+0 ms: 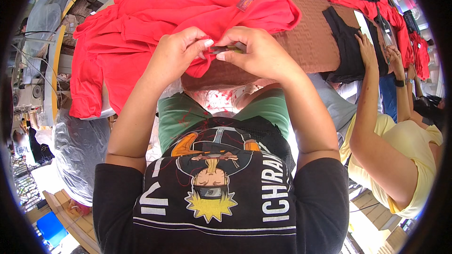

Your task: The person trims excess threads from several red garments using small shears, turning the items over to work on different edges and seams.

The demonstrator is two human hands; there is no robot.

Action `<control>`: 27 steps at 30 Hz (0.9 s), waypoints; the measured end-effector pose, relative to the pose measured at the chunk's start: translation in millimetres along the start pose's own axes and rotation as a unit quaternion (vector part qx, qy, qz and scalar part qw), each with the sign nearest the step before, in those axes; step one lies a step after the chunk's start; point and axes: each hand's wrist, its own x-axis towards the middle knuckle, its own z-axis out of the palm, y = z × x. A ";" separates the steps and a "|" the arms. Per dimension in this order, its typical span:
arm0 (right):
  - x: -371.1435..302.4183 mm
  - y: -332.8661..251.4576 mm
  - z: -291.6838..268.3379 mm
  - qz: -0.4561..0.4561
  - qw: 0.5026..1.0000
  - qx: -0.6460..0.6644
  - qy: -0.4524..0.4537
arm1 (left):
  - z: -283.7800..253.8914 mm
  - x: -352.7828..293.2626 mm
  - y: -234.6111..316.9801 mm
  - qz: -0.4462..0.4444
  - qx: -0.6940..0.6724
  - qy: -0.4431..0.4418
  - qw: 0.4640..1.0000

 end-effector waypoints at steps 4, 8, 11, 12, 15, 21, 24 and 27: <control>1.8 4.7 2.2 -0.030 0.999 -0.013 0.018 | -1.4 0.8 4.6 -0.009 0.038 -0.016 0.999; 2.2 7.1 1.5 -0.004 1.000 0.005 0.004 | -0.9 0.3 5.3 -0.001 0.075 -0.018 0.997; 2.9 9.8 1.6 -0.014 1.000 0.005 -0.004 | 0.8 0.3 6.2 0.002 0.106 -0.026 0.994; 3.1 8.1 0.5 -0.023 1.000 0.002 -0.006 | 1.3 0.1 5.9 0.002 0.104 -0.026 0.994; 3.3 7.1 -1.4 -0.036 0.999 -0.014 -0.011 | 2.6 -0.4 5.2 0.000 0.098 -0.030 0.995; 4.2 3.1 -3.8 -0.026 0.999 -0.028 -0.025 | 2.6 -1.5 5.4 -0.003 0.083 -0.033 0.996; 5.0 3.5 -2.2 -0.023 0.999 -0.002 -0.027 | 1.9 -1.7 6.0 0.011 0.098 -0.031 0.995; 5.3 6.1 -1.8 -0.014 0.999 0.010 -0.037 | 2.3 -1.8 3.1 0.024 0.116 -0.036 0.992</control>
